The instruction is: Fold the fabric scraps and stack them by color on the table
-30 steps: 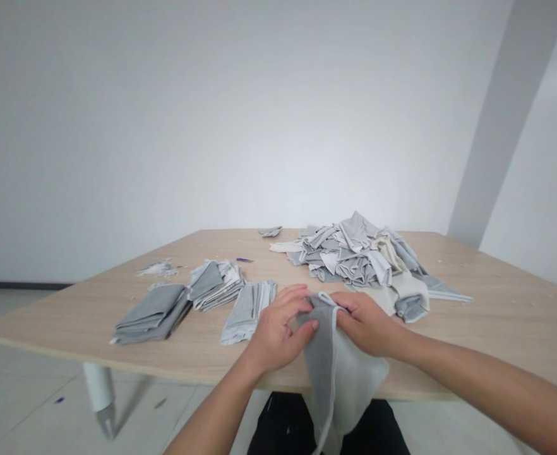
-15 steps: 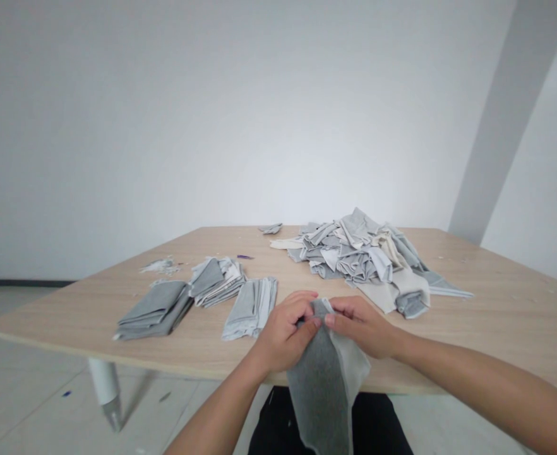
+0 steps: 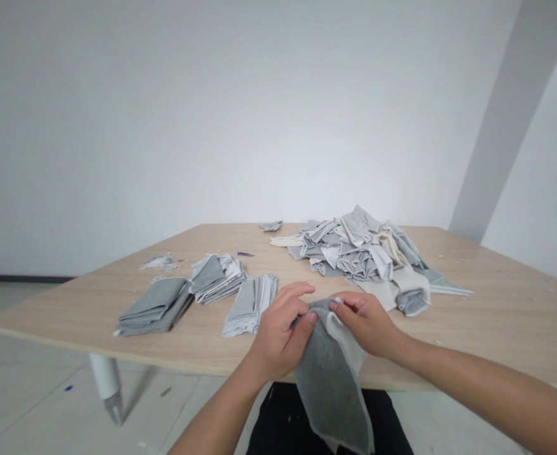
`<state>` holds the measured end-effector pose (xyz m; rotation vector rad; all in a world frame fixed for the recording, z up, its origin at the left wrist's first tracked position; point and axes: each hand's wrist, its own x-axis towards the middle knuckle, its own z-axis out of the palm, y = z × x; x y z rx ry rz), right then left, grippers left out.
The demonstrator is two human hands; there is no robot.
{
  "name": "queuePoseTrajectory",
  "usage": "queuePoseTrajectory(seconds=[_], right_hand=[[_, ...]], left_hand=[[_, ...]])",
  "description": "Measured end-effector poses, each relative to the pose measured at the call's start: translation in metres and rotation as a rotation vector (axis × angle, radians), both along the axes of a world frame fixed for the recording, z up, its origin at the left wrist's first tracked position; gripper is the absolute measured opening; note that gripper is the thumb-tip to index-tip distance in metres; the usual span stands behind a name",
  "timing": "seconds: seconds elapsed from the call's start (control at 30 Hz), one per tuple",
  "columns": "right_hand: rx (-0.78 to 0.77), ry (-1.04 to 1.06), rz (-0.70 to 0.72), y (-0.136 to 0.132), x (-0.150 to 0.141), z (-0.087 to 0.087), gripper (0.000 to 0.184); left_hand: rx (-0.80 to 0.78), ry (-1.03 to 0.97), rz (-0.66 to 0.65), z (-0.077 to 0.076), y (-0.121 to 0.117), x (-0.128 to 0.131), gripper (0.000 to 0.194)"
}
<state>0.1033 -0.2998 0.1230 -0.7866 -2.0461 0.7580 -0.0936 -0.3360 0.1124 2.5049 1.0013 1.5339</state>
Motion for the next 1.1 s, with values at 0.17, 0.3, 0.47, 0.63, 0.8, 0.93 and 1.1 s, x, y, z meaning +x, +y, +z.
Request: queuePoseTrajectory(seconds=[0.17, 0.3, 0.47, 0.63, 0.8, 0.93, 1.1], right_hand=[[-0.041, -0.018, 0.039, -0.012, -0.001, 0.001, 0.034], [-0.050, -0.046, 0.024, -0.016, -0.002, 0.001, 0.035], [-0.037, -0.097, -0.027, -0.015, -0.003, -0.003, 0.032], [-0.070, -0.086, -0.042, -0.017, -0.005, -0.008, 0.035], [-0.113, -0.031, -0.026, -0.019, -0.006, -0.011, 0.040], [-0.081, -0.125, -0.014, -0.018, -0.007, -0.010, 0.037], [0.021, -0.205, -0.051, -0.015, -0.002, -0.007, 0.037]], left_hand=[[-0.015, -0.002, 0.067, -0.002, 0.005, 0.004, 0.013], [0.018, -0.022, 0.088, -0.007, 0.007, 0.008, 0.012], [0.051, -0.014, 0.108, -0.008, 0.007, 0.014, 0.015], [0.051, 0.012, 0.123, -0.008, 0.005, 0.017, 0.020], [0.055, 0.055, 0.154, -0.012, 0.005, 0.018, 0.018], [0.056, 0.086, 0.182, -0.014, 0.007, 0.020, 0.014], [-0.003, 0.105, 0.146, -0.012, 0.004, 0.016, 0.016]])
